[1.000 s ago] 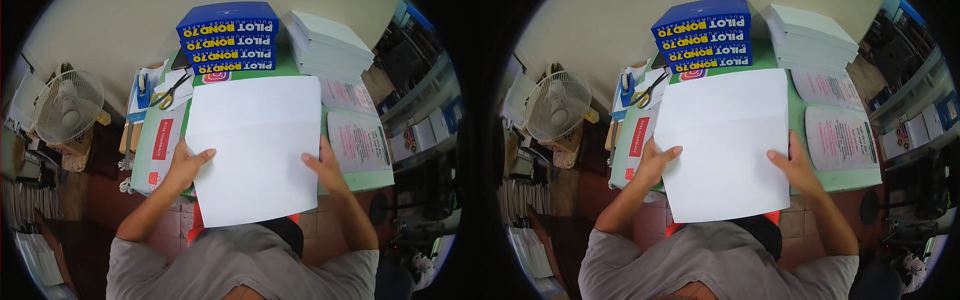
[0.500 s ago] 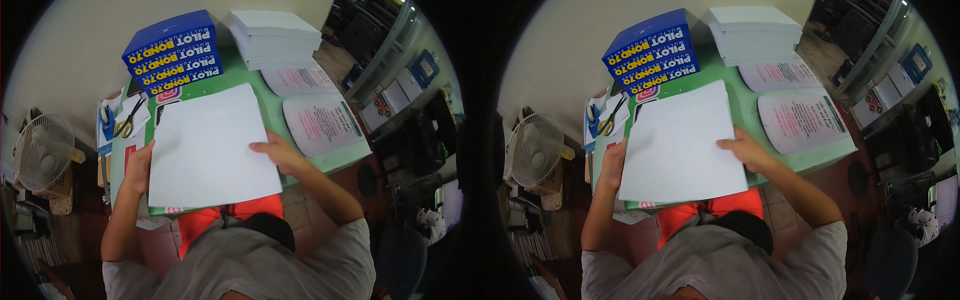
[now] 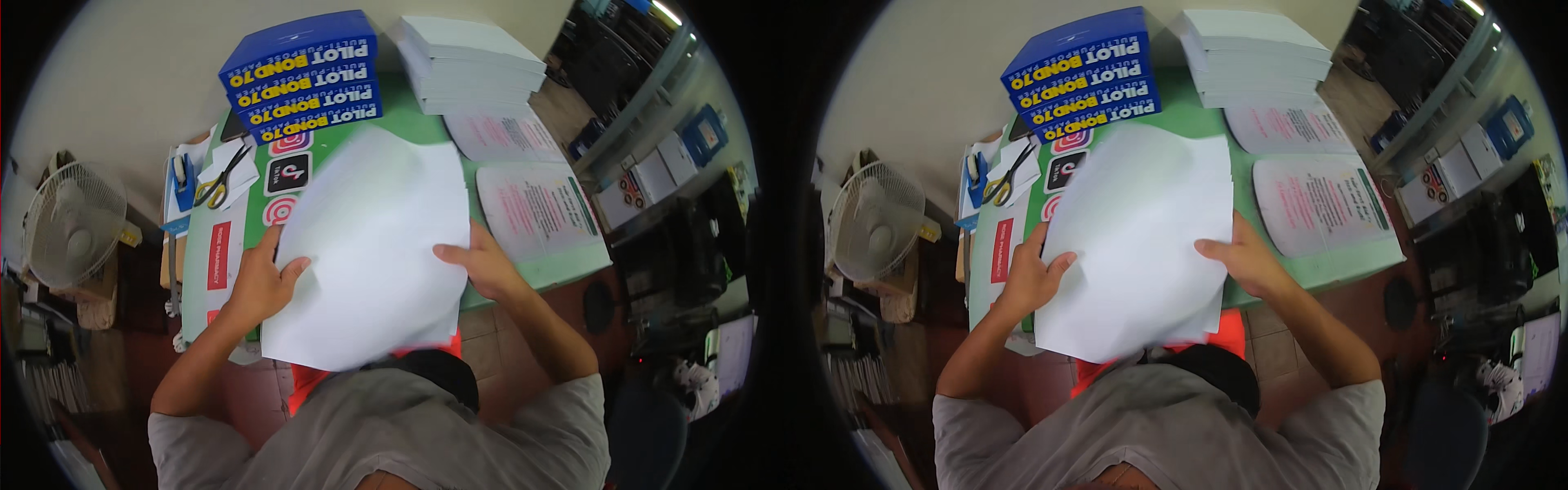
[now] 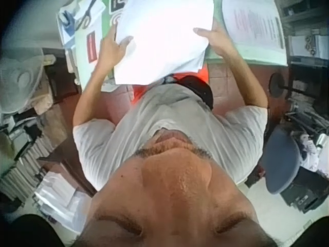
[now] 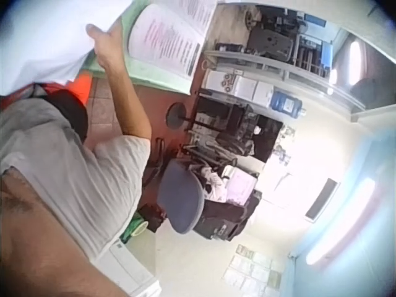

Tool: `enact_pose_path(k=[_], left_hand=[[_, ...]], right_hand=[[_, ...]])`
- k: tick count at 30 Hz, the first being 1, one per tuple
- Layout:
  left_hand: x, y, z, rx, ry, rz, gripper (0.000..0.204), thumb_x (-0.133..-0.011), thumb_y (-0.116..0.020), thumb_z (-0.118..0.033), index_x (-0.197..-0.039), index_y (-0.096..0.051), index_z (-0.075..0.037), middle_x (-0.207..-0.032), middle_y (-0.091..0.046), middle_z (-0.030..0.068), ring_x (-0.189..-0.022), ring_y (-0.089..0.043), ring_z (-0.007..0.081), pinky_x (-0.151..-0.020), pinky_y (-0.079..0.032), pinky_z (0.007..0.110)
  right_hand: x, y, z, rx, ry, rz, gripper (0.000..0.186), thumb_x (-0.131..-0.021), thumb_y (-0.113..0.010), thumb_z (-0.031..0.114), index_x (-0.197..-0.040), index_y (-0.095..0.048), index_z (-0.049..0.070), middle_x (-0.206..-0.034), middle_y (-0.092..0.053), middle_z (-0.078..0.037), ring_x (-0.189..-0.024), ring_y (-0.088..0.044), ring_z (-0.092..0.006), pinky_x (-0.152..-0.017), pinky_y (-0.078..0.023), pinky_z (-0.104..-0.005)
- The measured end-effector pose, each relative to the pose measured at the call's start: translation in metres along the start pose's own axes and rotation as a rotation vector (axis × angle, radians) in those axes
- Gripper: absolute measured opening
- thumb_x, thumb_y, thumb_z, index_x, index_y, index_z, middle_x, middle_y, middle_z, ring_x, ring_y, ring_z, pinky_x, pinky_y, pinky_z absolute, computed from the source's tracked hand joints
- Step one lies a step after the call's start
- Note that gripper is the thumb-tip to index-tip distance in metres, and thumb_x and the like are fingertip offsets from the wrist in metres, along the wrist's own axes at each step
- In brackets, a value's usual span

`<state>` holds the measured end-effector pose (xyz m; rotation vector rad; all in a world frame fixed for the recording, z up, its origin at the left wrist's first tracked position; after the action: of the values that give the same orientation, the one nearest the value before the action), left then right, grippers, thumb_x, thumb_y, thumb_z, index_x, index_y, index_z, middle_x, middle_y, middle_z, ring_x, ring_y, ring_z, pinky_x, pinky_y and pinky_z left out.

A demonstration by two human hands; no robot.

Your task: Counting or flipping through a stack of white paper on a green table.

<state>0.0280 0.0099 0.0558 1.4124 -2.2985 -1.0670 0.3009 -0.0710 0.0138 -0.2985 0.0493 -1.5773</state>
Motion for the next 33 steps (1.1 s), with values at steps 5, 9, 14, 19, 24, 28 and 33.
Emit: enact_pose_path(k=[5, 9, 14, 19, 24, 28, 33], left_hand=[[-0.011, -0.020, 0.070, 1.129, 0.718, 0.148, 0.046, -0.088, -0.069, -0.022, -0.117, -0.055, 0.011, -0.105, -0.066, 0.0165, -0.088, -0.067, 0.0235, -0.079, -0.053, 0.034], [-0.025, -0.010, 0.051, 0.437, 0.556, 0.187, 0.044, -0.093, -0.062, -0.020, -0.122, -0.051, 0.011, -0.111, -0.063, 0.0175, -0.094, -0.065, 0.0211, -0.080, -0.053, 0.032], [-0.045, -0.009, -0.034, 0.344, 0.251, 0.263, 0.039, -0.093, -0.060, -0.018, -0.122, -0.053, 0.008, -0.108, -0.065, 0.0156, -0.086, -0.066, 0.0193, -0.078, -0.053, 0.031], [-0.021, 0.005, 0.012, 0.907, 0.546, 0.089, 0.034, -0.094, -0.060, -0.019, -0.117, -0.057, 0.006, -0.104, -0.067, 0.0134, -0.082, -0.067, 0.0186, -0.075, -0.054, 0.032], [-0.010, 0.000, 0.038, 0.591, 0.544, 0.157, 0.039, -0.093, -0.060, -0.018, -0.122, -0.053, 0.008, -0.107, -0.065, 0.0142, -0.092, -0.064, 0.0185, -0.079, -0.052, 0.031], [-0.045, -0.004, -0.018, 0.303, 0.327, 0.169, 0.034, -0.091, -0.061, -0.014, -0.115, -0.057, 0.009, -0.095, -0.067, 0.0135, -0.080, -0.065, 0.0183, -0.070, -0.052, 0.033], [-0.051, 0.026, -0.021, 0.628, 0.368, 0.087, 0.028, -0.089, -0.065, -0.013, -0.106, -0.062, 0.009, -0.089, -0.068, 0.0157, -0.072, -0.068, 0.0205, -0.064, -0.055, 0.034]], right_hand=[[-0.007, 0.004, 0.015, 0.252, 0.068, 0.049, 0.056, -0.085, -0.056, -0.001, -0.138, -0.037, -0.006, -0.128, -0.054, -0.015, -0.116, -0.053, -0.0200, -0.099, -0.042, -0.0333], [-0.029, -0.001, 0.018, 0.182, -0.084, -0.098, 0.037, -0.091, -0.051, 0.006, -0.126, -0.051, -0.008, -0.117, -0.061, -0.016, -0.105, -0.060, -0.0208, -0.092, -0.046, -0.0336], [-0.040, -0.053, 0.063, 0.244, -0.024, 0.010, 0.033, -0.092, -0.056, 0.010, -0.120, -0.055, -0.010, -0.107, -0.065, -0.016, -0.095, -0.063, -0.0201, -0.083, -0.051, -0.0329], [-0.025, -0.020, 0.054, -0.105, -0.091, -0.119, 0.034, -0.092, -0.059, 0.009, -0.120, -0.055, -0.010, -0.108, -0.065, -0.016, -0.095, -0.064, -0.0215, -0.084, -0.052, -0.0329], [-0.017, -0.011, 0.023, 0.202, -0.079, -0.002, 0.034, -0.089, -0.057, 0.004, -0.120, -0.055, -0.009, -0.110, -0.064, -0.018, -0.096, -0.064, -0.0211, -0.085, -0.052, -0.0332], [-0.029, -0.053, 0.063, 0.410, 0.069, -0.001, 0.028, -0.085, -0.058, 0.003, -0.110, -0.061, -0.009, -0.097, -0.067, -0.014, -0.079, -0.063, -0.0166, -0.068, -0.050, -0.0302], [-0.035, -0.045, 0.078, 0.143, 0.042, 0.046, 0.029, -0.084, -0.060, 0.002, -0.111, -0.060, -0.010, -0.100, -0.067, -0.014, -0.082, -0.064, -0.0170, -0.071, -0.051, -0.0298]])
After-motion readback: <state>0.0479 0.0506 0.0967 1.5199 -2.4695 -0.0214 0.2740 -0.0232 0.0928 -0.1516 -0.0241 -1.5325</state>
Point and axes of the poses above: each hand's wrist, its own x-axis away from the middle knuckle, its own y-axis out of the back of the hand, z = x × y, the point moved 8 cm from there along -x, towards the middle knuckle
